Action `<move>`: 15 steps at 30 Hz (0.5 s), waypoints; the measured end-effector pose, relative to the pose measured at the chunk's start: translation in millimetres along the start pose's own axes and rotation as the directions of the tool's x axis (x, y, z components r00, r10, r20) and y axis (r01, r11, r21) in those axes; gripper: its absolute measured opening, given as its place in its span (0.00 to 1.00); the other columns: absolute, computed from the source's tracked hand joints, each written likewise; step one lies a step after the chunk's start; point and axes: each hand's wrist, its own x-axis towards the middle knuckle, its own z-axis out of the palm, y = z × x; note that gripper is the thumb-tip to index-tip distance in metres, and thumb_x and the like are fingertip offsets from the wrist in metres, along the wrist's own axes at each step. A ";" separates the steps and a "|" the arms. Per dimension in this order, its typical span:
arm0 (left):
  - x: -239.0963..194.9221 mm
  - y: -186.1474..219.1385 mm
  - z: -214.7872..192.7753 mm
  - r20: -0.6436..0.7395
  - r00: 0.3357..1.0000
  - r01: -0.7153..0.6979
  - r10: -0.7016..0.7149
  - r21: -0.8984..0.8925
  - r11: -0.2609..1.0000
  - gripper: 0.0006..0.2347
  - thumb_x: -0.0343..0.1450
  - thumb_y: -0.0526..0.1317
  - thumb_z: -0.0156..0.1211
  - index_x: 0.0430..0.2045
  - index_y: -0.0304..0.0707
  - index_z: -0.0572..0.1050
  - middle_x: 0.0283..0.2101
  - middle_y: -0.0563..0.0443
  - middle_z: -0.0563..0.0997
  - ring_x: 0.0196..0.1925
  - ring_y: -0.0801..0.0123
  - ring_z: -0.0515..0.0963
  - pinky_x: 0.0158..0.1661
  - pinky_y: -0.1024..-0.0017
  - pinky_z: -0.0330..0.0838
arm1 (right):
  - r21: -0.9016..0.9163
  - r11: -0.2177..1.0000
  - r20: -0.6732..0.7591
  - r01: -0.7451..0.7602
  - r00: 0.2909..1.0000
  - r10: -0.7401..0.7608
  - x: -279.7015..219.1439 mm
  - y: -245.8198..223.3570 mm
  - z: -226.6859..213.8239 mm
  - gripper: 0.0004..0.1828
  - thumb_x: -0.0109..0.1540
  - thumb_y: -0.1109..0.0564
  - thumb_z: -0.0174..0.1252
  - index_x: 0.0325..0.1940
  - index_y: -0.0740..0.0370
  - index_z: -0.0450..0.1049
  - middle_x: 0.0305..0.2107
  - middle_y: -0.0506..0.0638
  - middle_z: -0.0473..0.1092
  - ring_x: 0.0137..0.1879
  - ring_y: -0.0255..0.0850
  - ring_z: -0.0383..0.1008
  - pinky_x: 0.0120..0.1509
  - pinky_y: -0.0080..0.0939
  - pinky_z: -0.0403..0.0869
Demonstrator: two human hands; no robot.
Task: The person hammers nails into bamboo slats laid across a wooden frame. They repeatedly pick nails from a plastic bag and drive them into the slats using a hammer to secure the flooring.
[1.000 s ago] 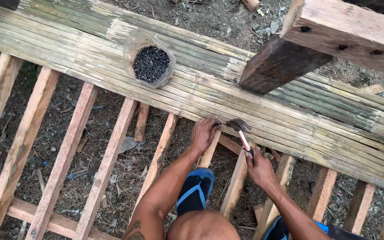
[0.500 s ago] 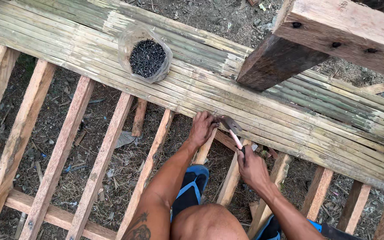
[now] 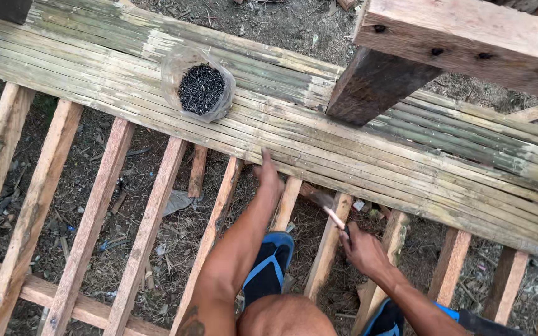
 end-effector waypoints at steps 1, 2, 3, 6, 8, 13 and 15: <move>11.1 7.5 20.2 0.045 0.995 0.101 -0.094 -0.167 0.981 0.39 0.76 0.53 0.66 0.69 0.28 0.47 0.69 0.40 0.64 0.67 0.58 0.65 0.71 0.42 0.51 | -0.031 0.999 -0.011 -0.005 1.000 0.004 4.1 5.2 -3.3 0.14 0.71 0.47 0.39 0.43 0.59 0.60 0.14 0.53 0.69 0.15 0.45 0.67 0.17 0.51 0.68; 15.5 10.2 34.3 -0.062 0.993 0.092 -0.100 -0.119 0.989 0.35 0.75 0.54 0.64 0.64 0.25 0.52 0.66 0.36 0.66 0.64 0.53 0.68 0.67 0.43 0.58 | -0.063 0.998 -0.022 -0.010 1.000 0.009 10.0 8.0 -7.2 0.15 0.71 0.45 0.39 0.43 0.59 0.60 0.15 0.54 0.69 0.16 0.45 0.69 0.17 0.52 0.70; 14.0 6.4 37.6 -0.183 0.976 0.104 -0.113 -0.063 0.993 0.33 0.74 0.55 0.62 0.60 0.23 0.58 0.63 0.32 0.70 0.60 0.48 0.72 0.62 0.43 0.65 | -0.093 0.995 -0.014 -0.024 1.000 0.023 6.9 11.3 -5.8 0.16 0.71 0.44 0.39 0.42 0.59 0.60 0.16 0.55 0.70 0.17 0.46 0.71 0.18 0.53 0.72; 6.6 8.1 41.0 -0.239 0.969 0.015 -0.067 -0.212 0.977 0.30 0.69 0.53 0.63 0.53 0.20 0.66 0.58 0.29 0.76 0.56 0.44 0.78 0.57 0.46 0.74 | -0.151 0.987 -0.109 -0.057 0.993 0.040 2.2 6.4 -4.8 0.17 0.73 0.44 0.38 0.44 0.61 0.60 0.16 0.63 0.71 0.19 0.58 0.70 0.24 0.60 0.69; 2.0 14.7 53.6 -0.209 0.976 -0.014 -0.056 -0.322 0.947 0.29 0.68 0.52 0.64 0.52 0.20 0.67 0.57 0.30 0.77 0.55 0.44 0.79 0.56 0.46 0.75 | -0.072 0.997 -0.135 0.025 0.990 -0.034 9.0 0.9 -21.2 0.17 0.71 0.44 0.40 0.46 0.61 0.59 0.15 0.66 0.71 0.19 0.61 0.70 0.26 0.63 0.69; -3.4 14.9 38.2 -0.289 0.955 0.015 -0.072 -0.198 0.980 0.32 0.71 0.53 0.66 0.53 0.16 0.62 0.58 0.26 0.73 0.57 0.44 0.77 0.57 0.46 0.73 | -0.170 0.969 -0.206 0.182 0.955 -0.215 -4.6 -14.7 -37.1 0.12 0.65 0.50 0.48 0.42 0.61 0.60 0.22 0.63 0.74 0.21 0.57 0.73 0.24 0.59 0.71; -1.6 20.0 43.4 -0.256 0.962 0.024 -0.089 -0.248 0.969 0.32 0.69 0.53 0.66 0.51 0.14 0.64 0.57 0.25 0.74 0.55 0.42 0.79 0.56 0.46 0.76 | 0.120 0.989 -0.185 -0.081 0.977 0.103 2.2 -26.2 -54.6 0.15 0.73 0.47 0.37 0.45 0.61 0.60 0.23 0.61 0.76 0.23 0.50 0.75 0.23 0.53 0.73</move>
